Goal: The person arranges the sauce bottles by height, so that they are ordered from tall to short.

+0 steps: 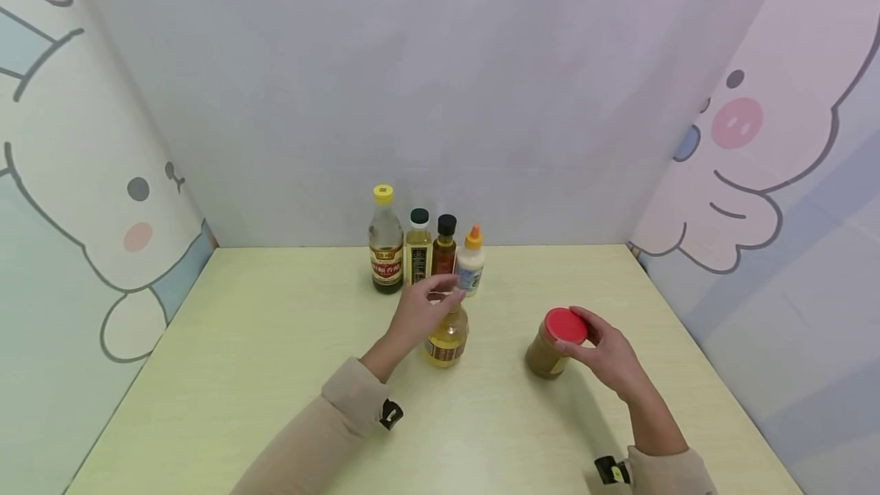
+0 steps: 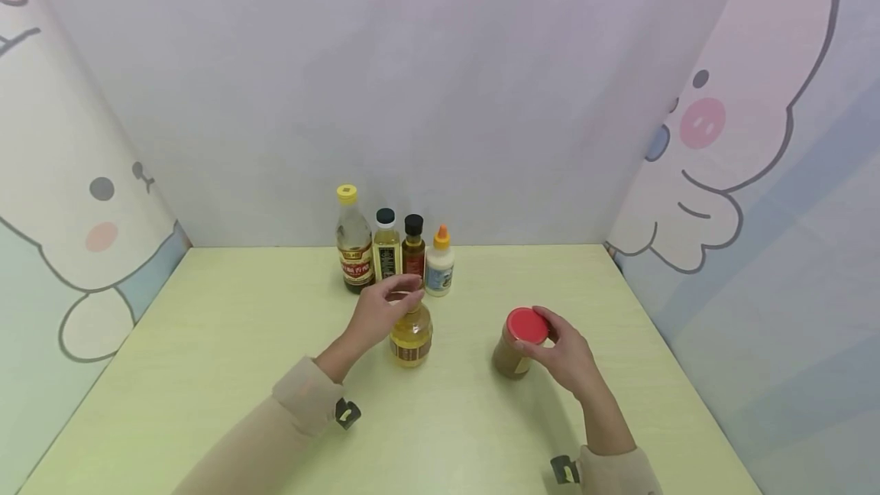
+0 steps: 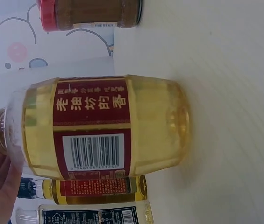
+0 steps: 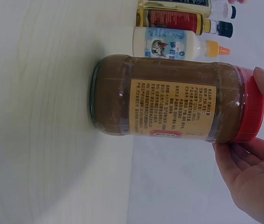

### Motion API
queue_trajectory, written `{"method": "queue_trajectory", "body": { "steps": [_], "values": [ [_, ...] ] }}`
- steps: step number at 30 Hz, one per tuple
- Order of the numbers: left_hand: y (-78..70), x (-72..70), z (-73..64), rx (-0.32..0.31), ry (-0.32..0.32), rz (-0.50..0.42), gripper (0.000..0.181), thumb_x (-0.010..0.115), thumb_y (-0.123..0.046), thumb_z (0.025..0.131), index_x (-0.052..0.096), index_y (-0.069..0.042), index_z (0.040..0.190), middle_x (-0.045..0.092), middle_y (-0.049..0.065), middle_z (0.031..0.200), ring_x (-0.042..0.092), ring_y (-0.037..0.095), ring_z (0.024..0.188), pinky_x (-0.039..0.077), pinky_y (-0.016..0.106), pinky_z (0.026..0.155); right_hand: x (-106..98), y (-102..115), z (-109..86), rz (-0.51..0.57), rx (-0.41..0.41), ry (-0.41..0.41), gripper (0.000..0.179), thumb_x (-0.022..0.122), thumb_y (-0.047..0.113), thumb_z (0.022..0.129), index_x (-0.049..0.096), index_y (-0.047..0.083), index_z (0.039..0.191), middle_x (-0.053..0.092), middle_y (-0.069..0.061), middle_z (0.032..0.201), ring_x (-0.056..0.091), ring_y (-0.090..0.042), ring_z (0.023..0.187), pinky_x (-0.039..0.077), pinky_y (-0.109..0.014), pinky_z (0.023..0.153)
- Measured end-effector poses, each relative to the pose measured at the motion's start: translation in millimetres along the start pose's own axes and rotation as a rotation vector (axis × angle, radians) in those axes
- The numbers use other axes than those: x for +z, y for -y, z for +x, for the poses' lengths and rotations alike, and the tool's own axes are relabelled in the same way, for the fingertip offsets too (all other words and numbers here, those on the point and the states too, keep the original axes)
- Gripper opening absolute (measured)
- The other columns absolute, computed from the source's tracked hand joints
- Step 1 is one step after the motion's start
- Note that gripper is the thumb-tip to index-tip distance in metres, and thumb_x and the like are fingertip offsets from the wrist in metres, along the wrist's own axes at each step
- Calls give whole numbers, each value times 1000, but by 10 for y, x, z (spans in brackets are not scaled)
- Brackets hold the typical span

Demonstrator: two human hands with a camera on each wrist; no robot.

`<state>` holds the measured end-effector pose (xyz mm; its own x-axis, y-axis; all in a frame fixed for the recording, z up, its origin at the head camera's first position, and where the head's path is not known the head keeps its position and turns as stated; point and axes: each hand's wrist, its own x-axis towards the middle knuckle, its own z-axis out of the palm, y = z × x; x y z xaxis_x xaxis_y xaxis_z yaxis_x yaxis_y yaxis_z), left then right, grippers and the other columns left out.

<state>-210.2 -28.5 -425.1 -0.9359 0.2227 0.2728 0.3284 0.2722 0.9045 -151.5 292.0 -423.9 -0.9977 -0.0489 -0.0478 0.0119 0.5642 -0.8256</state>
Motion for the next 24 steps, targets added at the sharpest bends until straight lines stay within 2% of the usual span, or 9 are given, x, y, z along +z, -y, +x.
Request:
{"method": "queue_trajectory", "body": {
  "steps": [4,12,19,24],
  "values": [
    [27,-1,-52,22,-11,5,36,69,-26,93,66,-6,122,66,5,118,61,23,109,51,33,89,-3,-12,4,1,2,0,78,77,27,86,37,0,147,40,-26,144,38,-45,131,47,-50,94],
    [27,1,-155,-5,-39,74,40,75,-29,88,67,-8,122,66,3,116,60,17,103,52,33,85,4,15,-10,1,4,1,78,76,28,87,36,-1,147,40,-27,144,38,-46,130,47,-49,94],
    [14,9,-215,17,-59,131,41,78,-25,85,68,-6,120,67,2,111,60,16,98,53,31,79,-4,10,-10,5,26,4,79,77,28,86,36,1,147,39,-26,145,37,-46,132,47,-49,94],
    [8,10,-242,-19,-51,132,41,79,-24,85,67,-7,121,66,1,109,60,15,94,53,31,76,0,10,-4,5,23,6,79,77,29,86,36,0,147,39,-27,144,37,-46,131,47,-50,94]
  ]
}}
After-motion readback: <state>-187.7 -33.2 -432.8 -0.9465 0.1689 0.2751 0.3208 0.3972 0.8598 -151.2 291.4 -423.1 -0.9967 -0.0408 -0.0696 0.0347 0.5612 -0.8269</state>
